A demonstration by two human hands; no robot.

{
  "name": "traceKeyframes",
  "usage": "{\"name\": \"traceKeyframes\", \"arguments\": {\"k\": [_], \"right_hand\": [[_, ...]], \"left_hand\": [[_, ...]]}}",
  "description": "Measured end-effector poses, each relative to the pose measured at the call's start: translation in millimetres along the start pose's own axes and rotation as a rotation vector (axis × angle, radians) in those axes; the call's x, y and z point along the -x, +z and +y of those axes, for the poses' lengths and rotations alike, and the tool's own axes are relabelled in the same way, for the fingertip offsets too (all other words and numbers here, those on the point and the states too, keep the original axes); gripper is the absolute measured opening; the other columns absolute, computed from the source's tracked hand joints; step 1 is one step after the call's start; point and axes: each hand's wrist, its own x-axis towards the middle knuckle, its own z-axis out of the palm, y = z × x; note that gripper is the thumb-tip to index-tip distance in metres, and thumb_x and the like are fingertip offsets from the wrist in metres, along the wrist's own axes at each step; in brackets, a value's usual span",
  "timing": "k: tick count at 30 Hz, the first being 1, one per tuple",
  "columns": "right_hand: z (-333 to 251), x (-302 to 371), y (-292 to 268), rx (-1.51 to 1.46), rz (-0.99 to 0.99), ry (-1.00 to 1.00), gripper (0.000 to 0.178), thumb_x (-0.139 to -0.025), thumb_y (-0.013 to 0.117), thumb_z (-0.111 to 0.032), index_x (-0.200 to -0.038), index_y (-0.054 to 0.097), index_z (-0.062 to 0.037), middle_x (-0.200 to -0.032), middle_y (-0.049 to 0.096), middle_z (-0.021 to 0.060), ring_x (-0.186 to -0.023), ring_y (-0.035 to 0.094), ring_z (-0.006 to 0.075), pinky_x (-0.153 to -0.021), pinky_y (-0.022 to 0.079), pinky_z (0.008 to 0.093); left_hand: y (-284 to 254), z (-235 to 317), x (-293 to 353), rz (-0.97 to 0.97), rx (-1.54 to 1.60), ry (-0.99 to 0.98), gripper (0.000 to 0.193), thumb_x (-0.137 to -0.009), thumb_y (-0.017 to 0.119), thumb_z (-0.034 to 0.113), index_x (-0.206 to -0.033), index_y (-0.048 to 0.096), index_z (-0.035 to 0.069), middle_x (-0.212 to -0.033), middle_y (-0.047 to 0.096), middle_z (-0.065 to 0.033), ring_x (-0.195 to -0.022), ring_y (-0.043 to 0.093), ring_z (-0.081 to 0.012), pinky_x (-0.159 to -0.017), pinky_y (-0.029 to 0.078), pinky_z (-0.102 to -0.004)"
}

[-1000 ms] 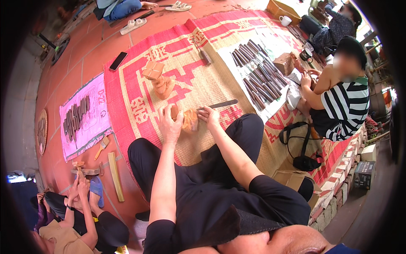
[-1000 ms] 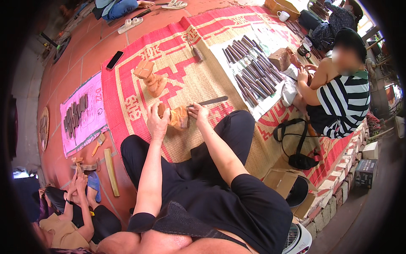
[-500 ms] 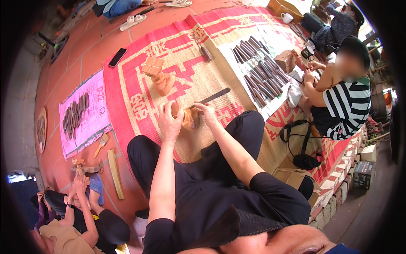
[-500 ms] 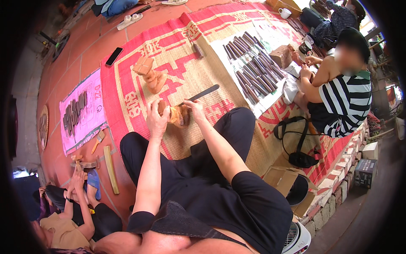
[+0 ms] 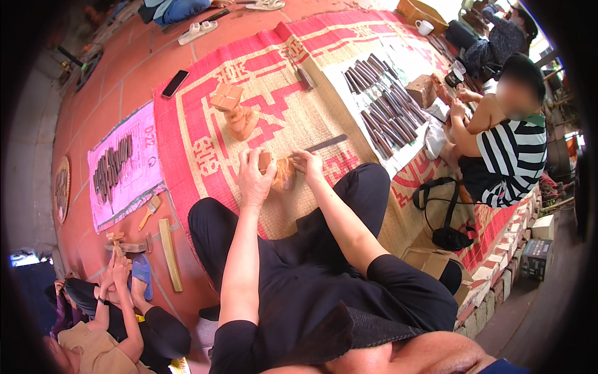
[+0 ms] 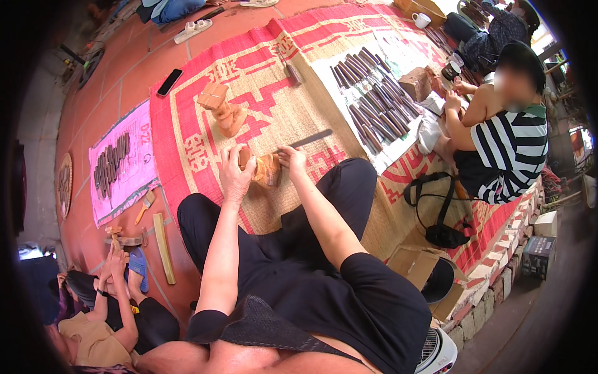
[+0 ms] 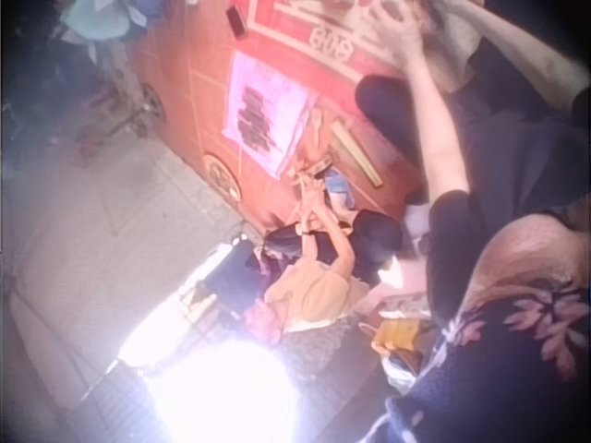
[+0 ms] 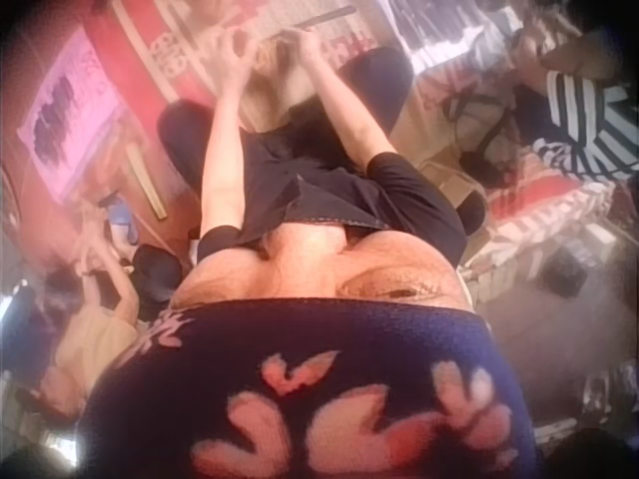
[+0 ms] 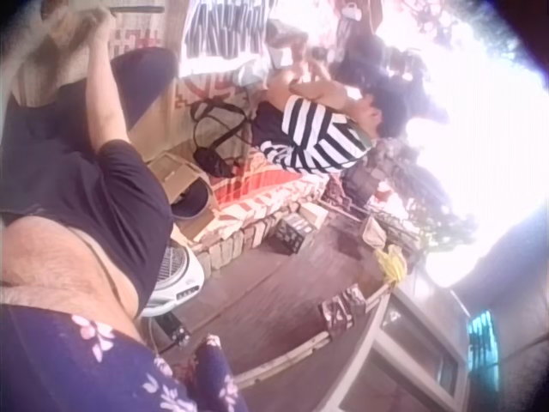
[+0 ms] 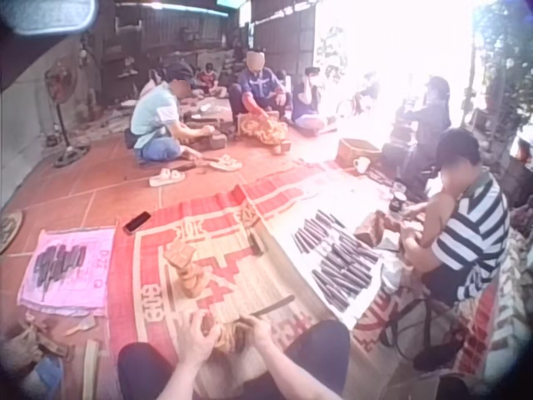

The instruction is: The person sits on a mat and uses a knife to carve a small piece of wood. They hold the wood in their left hand and carefully shave off pieces with the knife in their right hand, rotating the wood as needed.

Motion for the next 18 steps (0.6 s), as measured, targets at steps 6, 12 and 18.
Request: {"name": "traceKeyframes", "arguments": {"k": [6,12,18], "right_hand": [[-9.5,6.1,8.6,0.124,-0.158,-0.083,0.027,-0.079,0.073,-0.011,-0.099,0.058,-0.0027,-0.081,0.064,0.0040,-0.072,0.063,0.0155,-0.064,0.053,0.0298],[-2.0,-3.3,-5.1,0.042,0.040,0.042,0.020,-0.081,0.070,-0.011,-0.094,0.056,-0.0057,-0.087,0.064,0.0086,-0.080,0.064,0.0196,-0.068,0.051,0.0326],[-0.4,5.1,7.6,0.262,-0.134,-0.065,0.017,-0.079,0.070,-0.010,-0.092,0.059,-0.0054,-0.083,0.066,0.0081,-0.076,0.066,0.0212,-0.069,0.051,0.0342]], "left_hand": [[-3.4,3.5,0.9,-0.006,-0.003,0.002,0.038,-0.076,0.069,0.023,-0.111,0.059,0.011,-0.109,0.052,-0.0112,-0.098,0.060,-0.0310,-0.080,0.052,-0.0415],[-0.7,1.9,1.5,0.012,0.002,0.052,0.039,-0.076,0.069,0.023,-0.111,0.059,0.010,-0.110,0.052,-0.0110,-0.097,0.060,-0.0313,-0.078,0.052,-0.0420],[-3.2,2.7,3.1,-0.028,0.009,0.021,0.040,-0.077,0.069,0.024,-0.112,0.058,0.010,-0.111,0.051,-0.0109,-0.098,0.060,-0.0318,-0.079,0.051,-0.0425]]}}
